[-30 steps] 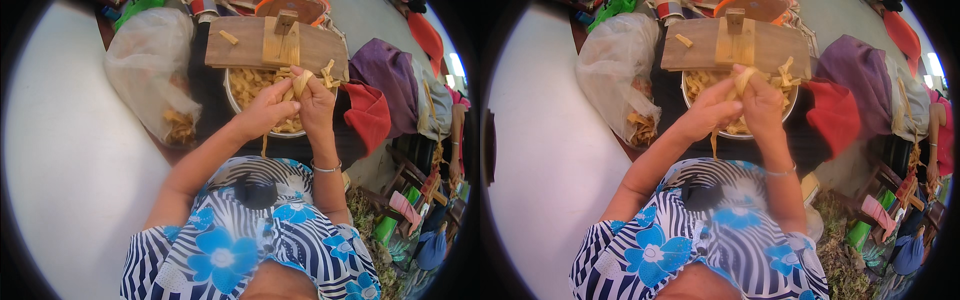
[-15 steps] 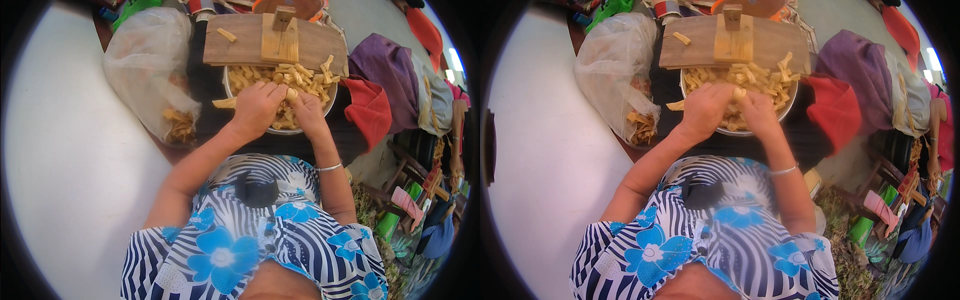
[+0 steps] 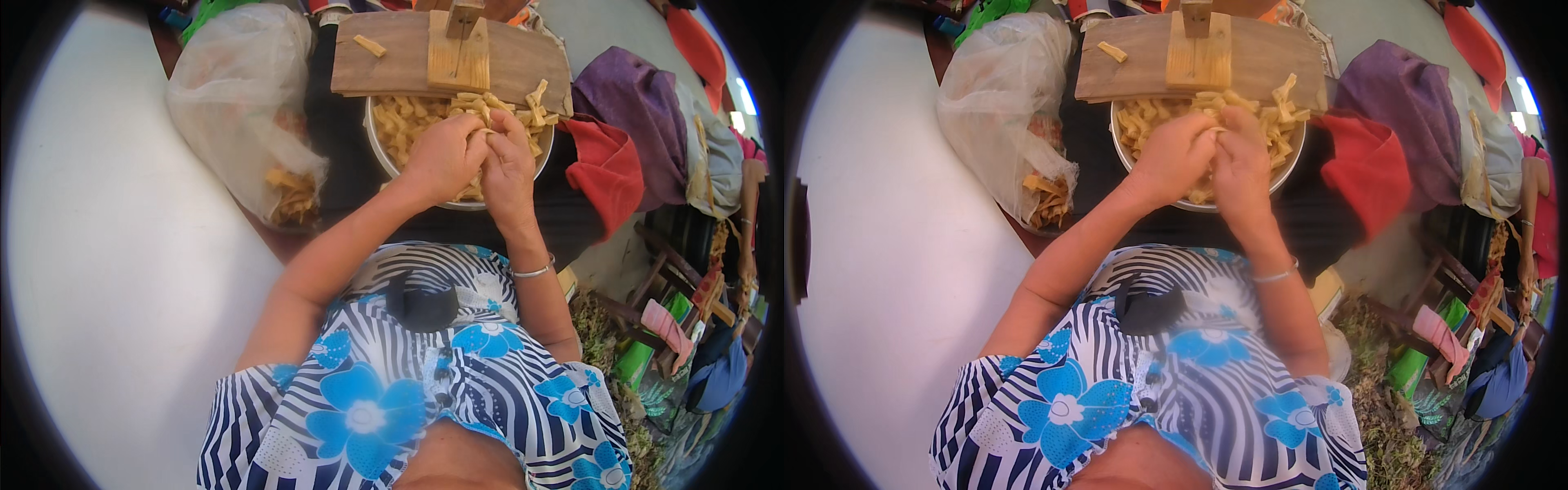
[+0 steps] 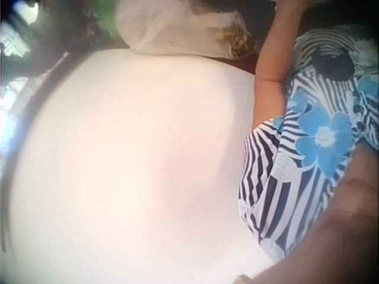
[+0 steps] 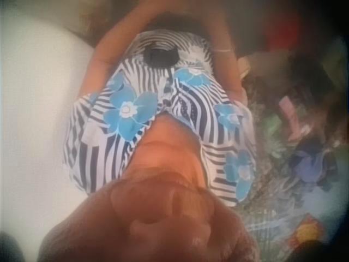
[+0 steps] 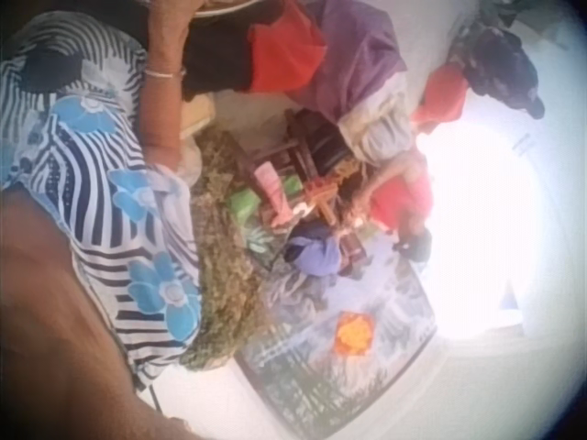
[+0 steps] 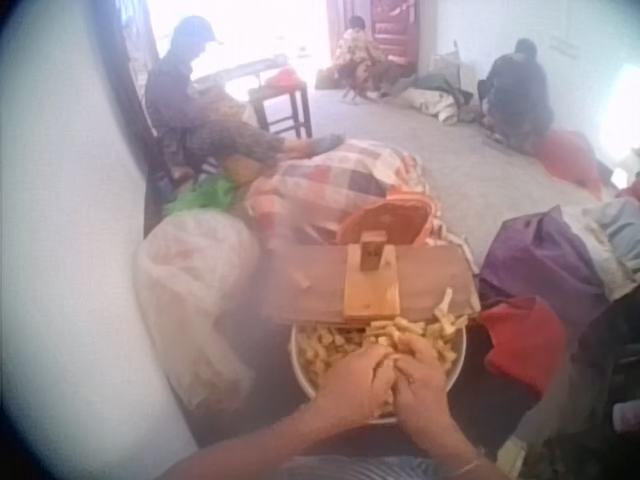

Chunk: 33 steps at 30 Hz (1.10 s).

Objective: The person folds and layers strips of dried plant material, placing them into a wooden jig mounted over a bowl to create bundles.

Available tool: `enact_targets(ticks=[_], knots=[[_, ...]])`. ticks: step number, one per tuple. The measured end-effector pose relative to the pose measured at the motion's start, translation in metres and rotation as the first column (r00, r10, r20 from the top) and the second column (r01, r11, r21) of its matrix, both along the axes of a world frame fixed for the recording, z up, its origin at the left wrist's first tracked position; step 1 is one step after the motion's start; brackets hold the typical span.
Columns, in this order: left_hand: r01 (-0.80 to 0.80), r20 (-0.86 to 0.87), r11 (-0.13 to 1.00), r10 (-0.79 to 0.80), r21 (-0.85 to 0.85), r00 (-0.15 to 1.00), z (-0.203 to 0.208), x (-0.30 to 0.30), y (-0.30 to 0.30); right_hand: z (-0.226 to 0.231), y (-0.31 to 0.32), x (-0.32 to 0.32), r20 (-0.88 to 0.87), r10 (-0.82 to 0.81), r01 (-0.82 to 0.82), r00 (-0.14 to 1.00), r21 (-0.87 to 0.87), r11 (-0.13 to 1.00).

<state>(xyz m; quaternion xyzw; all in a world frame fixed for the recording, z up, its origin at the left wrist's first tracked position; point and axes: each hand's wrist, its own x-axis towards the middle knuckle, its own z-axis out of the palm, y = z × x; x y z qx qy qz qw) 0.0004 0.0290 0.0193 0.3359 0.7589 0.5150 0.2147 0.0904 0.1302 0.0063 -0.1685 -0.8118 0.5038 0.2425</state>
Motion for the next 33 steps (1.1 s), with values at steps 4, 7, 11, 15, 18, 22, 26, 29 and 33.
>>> enact_targets(ticks=[4,7,11,15,18,22,26,29,33], knots=[[-0.124,0.624,0.988,0.038,0.094,0.780,-0.016,-0.005,0.001,0.010,-0.003,-0.001,-0.043,-0.079,0.084,0.996,0.111,0.990],[-0.245,0.893,0.967,0.051,0.068,0.447,-0.005,0.006,-0.007,0.008,0.003,-0.005,-0.136,-0.097,0.096,0.986,-0.013,0.995],[-0.088,0.865,0.992,-0.039,0.095,0.500,-0.009,0.019,-0.035,-0.009,0.011,-0.004,-0.093,-0.120,0.015,0.988,-0.728,0.686],[-0.042,-0.098,0.994,0.052,0.101,0.994,-0.037,0.018,-0.042,0.020,0.015,-0.004,-0.091,-0.188,0.083,0.978,-0.656,0.750],[-0.039,-0.536,0.999,0.039,0.011,0.843,0.001,0.010,-0.038,0.028,0.023,0.006,0.053,0.104,-0.087,0.993,-0.257,0.963],[-0.021,-0.605,0.999,-0.006,-0.038,0.796,0.007,-0.002,-0.041,0.031,0.039,0.017,0.475,0.299,-0.155,0.827,-0.319,0.935],[0.019,-0.654,0.996,-0.072,-0.088,0.753,0.004,-0.010,-0.052,0.038,0.030,0.017,0.206,0.136,-0.162,0.969,0.117,0.980],[0.067,-0.699,0.998,-0.059,-0.016,0.713,0.007,-0.007,-0.047,0.049,0.019,0.003,0.025,0.210,-0.201,0.977,0.419,0.885],[0.111,-0.584,0.984,-0.174,-0.142,0.793,0.007,-0.009,-0.050,0.046,0.035,0.004,0.372,0.329,-0.458,0.868,0.345,0.819]])
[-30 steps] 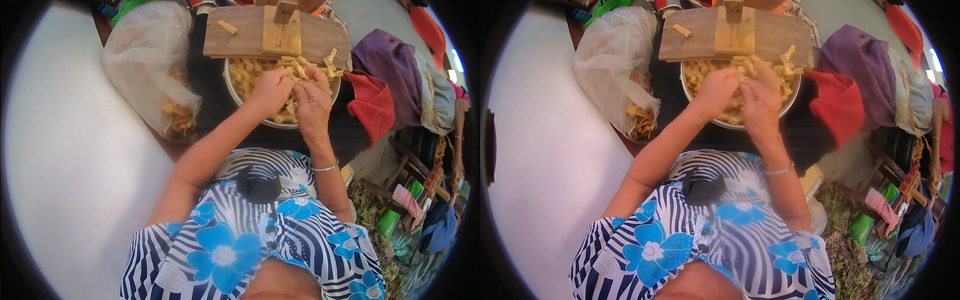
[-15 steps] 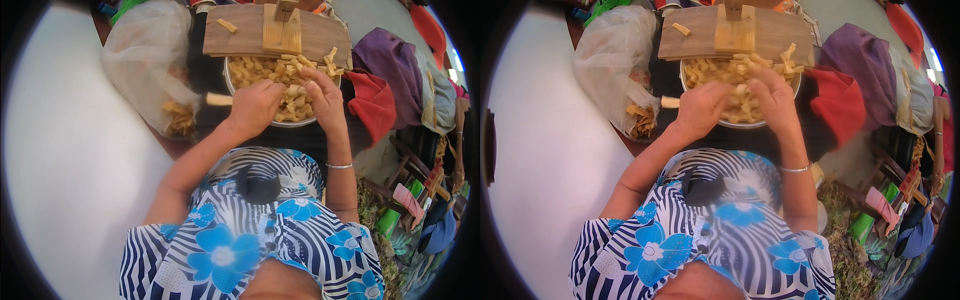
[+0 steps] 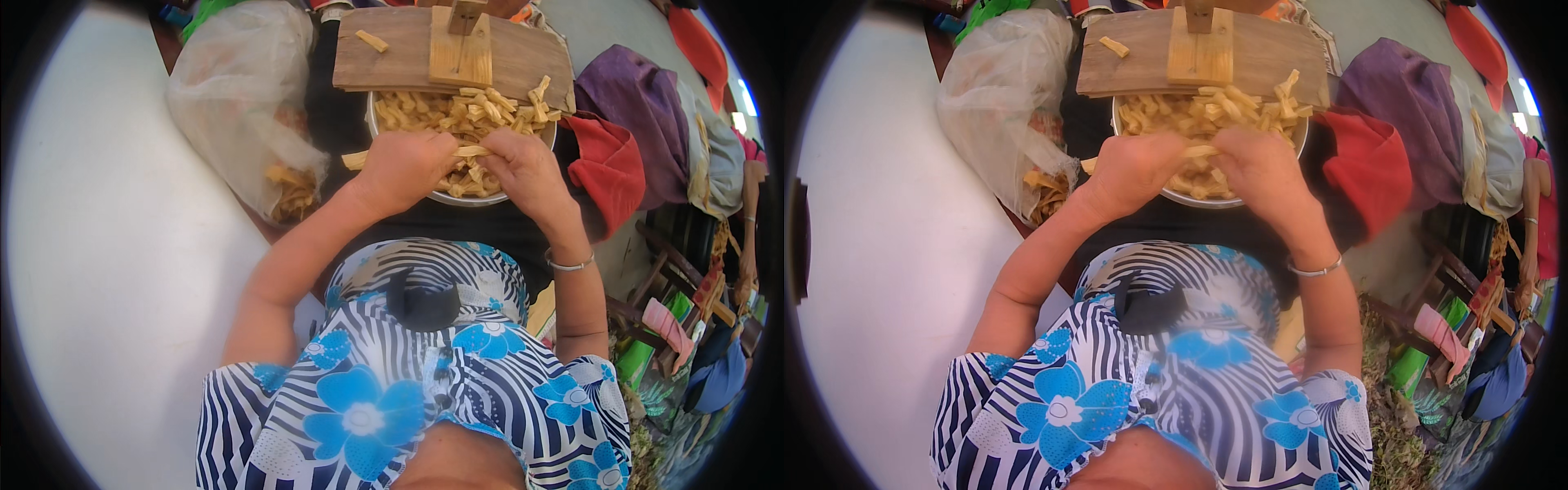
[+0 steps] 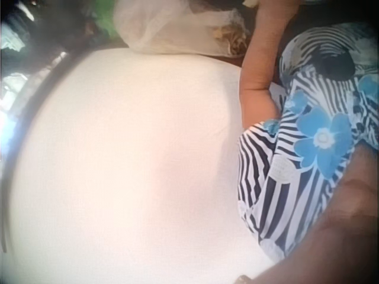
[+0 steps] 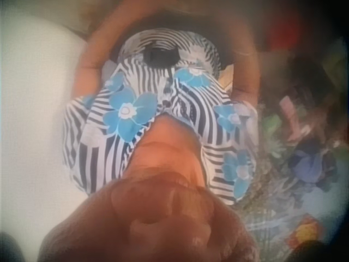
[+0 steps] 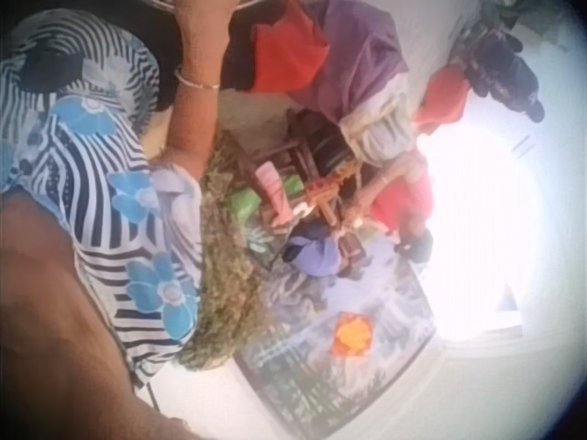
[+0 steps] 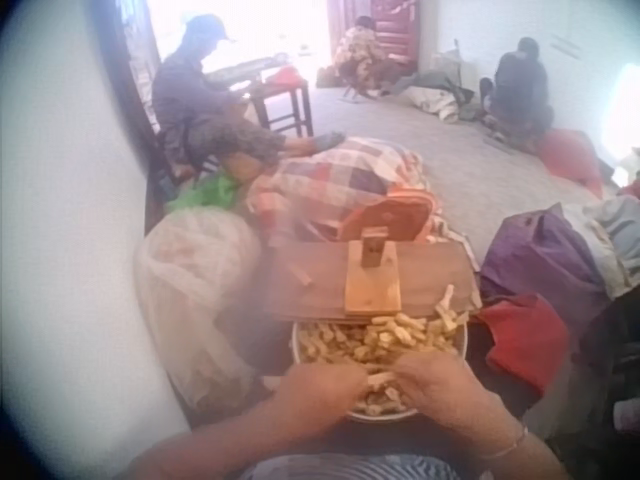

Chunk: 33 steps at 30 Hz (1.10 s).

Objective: The person folds and layers strips of dried plant material, placing them into a wooden jig mounted over a bowl to create bundles.

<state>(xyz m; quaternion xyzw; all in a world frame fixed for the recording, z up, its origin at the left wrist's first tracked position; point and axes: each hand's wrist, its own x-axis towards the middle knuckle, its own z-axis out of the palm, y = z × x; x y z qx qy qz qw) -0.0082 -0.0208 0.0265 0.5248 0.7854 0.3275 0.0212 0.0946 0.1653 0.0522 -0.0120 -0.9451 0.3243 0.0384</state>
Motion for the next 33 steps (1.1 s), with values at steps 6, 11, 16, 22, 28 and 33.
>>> enact_targets(ticks=[6,11,16,22,28,33], knots=[[0.048,0.913,0.999,-0.036,0.018,0.407,-0.012,-0.006,-0.026,-0.008,0.005,0.009,-0.169,-0.144,0.134,0.975,-0.070,0.988],[-0.340,0.905,0.932,-0.247,0.125,-0.345,0.005,0.007,-0.025,0.000,-0.031,0.018,-0.424,-0.012,0.032,0.906,0.040,0.999],[-0.519,0.694,0.839,-0.471,0.163,-0.544,-0.023,0.011,-0.008,-0.024,-0.073,0.019,-0.341,0.169,-0.189,0.925,-0.025,0.982],[-0.462,0.987,0.886,-0.038,-0.039,-0.157,-0.016,0.014,-0.004,-0.028,-0.075,0.021,-0.140,-0.074,0.005,0.987,-0.440,0.898],[-0.060,0.260,0.987,0.097,-0.146,0.961,-0.010,0.013,-0.021,-0.008,-0.062,0.010,-0.386,0.001,0.071,0.923,0.173,0.982],[-0.196,-0.021,0.978,0.195,-0.068,0.981,0.004,0.017,-0.013,-0.038,-0.061,0.008,-0.218,-0.234,0.113,0.947,-0.459,0.881]])
